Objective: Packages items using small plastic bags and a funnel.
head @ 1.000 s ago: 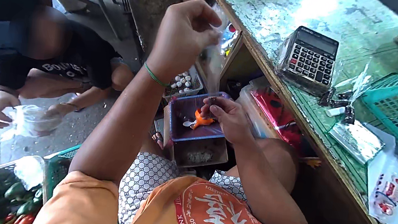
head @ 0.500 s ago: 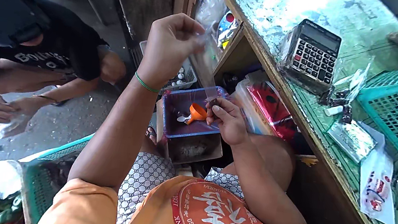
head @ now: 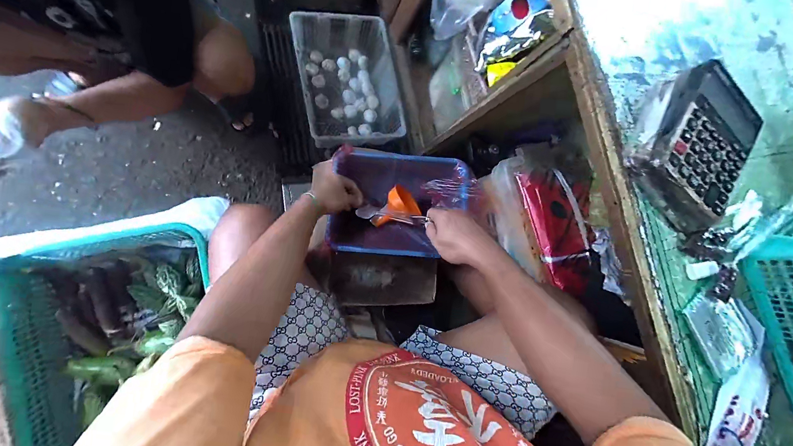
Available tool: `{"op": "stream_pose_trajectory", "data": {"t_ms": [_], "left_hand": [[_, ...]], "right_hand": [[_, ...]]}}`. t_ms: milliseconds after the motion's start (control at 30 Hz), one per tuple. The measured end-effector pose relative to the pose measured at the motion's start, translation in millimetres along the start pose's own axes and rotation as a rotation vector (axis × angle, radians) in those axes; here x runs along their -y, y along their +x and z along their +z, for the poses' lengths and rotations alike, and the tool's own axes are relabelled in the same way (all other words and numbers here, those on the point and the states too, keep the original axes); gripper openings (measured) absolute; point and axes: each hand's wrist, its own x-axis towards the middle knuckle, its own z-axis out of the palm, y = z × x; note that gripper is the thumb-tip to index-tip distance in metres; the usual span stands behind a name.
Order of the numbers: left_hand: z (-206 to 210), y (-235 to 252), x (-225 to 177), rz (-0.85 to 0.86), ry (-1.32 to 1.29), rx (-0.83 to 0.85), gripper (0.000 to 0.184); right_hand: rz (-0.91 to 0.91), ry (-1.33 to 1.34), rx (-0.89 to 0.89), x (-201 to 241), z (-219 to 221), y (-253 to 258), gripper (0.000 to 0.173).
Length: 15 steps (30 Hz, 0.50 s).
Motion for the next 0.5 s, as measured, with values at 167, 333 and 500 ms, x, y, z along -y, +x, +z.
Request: {"op": "stream_pose_trajectory", "data": {"t_ms": [167, 333, 500], "left_hand": [[-8.6, 13.0, 12.6, -0.098, 0.179, -0.173, 0.028], [-13.9, 16.1, 14.7, -0.075, 0.191, -0.207, 0.023], [-5.9, 22.4, 7.3, -0.060, 0.256, -0.197, 0.020]], "right_hand": [[0.009, -0.265, 0.165, 26.5, 12.4, 54.2, 0.027], [0.017, -0.303, 0.199, 27.6, 9.7, 59.8, 0.024], [0.034, -0.246, 0.168, 5.9, 11.2, 39.6, 0.028]]}}
